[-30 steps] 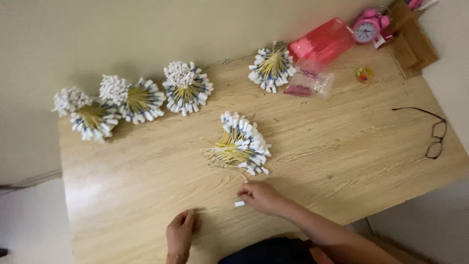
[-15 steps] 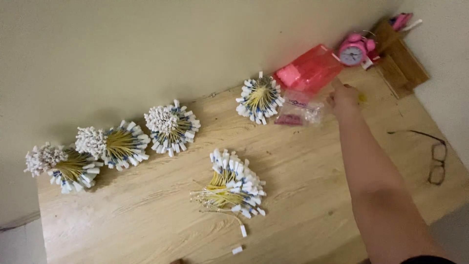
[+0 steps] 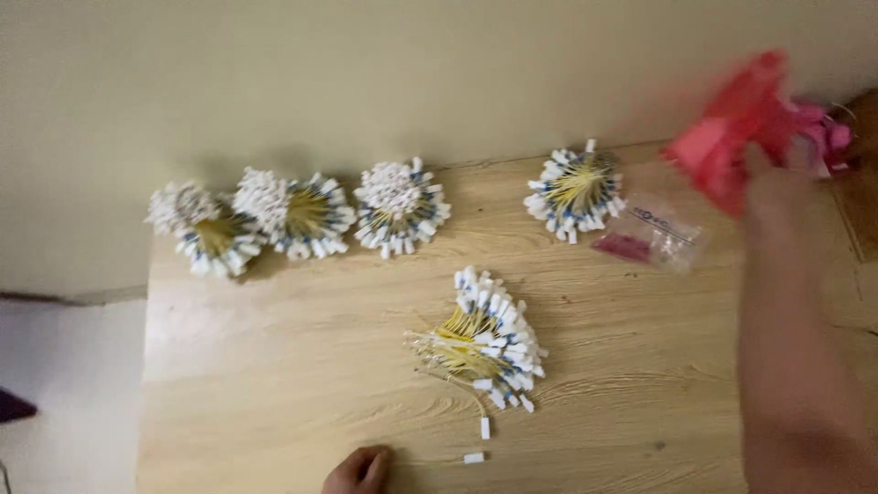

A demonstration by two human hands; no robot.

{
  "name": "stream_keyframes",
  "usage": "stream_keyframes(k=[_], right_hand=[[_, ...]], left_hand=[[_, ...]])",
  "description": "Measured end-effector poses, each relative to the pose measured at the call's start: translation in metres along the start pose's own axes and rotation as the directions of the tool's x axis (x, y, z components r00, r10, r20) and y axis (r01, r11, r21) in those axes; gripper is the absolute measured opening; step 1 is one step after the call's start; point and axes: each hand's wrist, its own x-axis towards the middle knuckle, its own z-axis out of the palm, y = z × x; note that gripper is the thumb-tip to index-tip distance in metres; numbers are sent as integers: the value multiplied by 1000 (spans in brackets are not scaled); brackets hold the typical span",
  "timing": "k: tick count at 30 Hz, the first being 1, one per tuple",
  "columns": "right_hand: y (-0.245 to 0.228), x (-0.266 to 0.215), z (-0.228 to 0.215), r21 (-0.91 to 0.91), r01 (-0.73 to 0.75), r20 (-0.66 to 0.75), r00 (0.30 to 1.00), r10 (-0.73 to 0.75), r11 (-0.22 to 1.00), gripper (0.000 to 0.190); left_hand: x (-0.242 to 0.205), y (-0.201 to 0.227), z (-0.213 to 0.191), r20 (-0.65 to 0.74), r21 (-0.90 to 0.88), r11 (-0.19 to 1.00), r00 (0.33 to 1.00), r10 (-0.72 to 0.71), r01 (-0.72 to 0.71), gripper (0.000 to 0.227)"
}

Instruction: Assemble small white connector components onto bundles of yellow wires

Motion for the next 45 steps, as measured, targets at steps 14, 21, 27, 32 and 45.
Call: stream_keyframes(k=[14,21,27,32,45], right_hand=[[-192,-329,2,75,372,692,648,-317,925,16],[-204,-436,47,16,159,900,428,-84,987,26],[-214,-448,64,-69,321,903,422,-78,944,39],[-209,-440,64,-35,554,816,496,-296,832,52],[-158,-486,51,129,-601,808,525,268,788,55]], left_hand=[[-52,132,-65,-205,-705,465,781,590,-536,83],[-27,116,17,-98,-990,25,806,584,-139,65],[-21,111,63,153,-917,-233,823,547,325,81],[11,105,81,194,-892,-254,824,533,374,62],[2,125,66,137,-874,-332,836,531,355,69]])
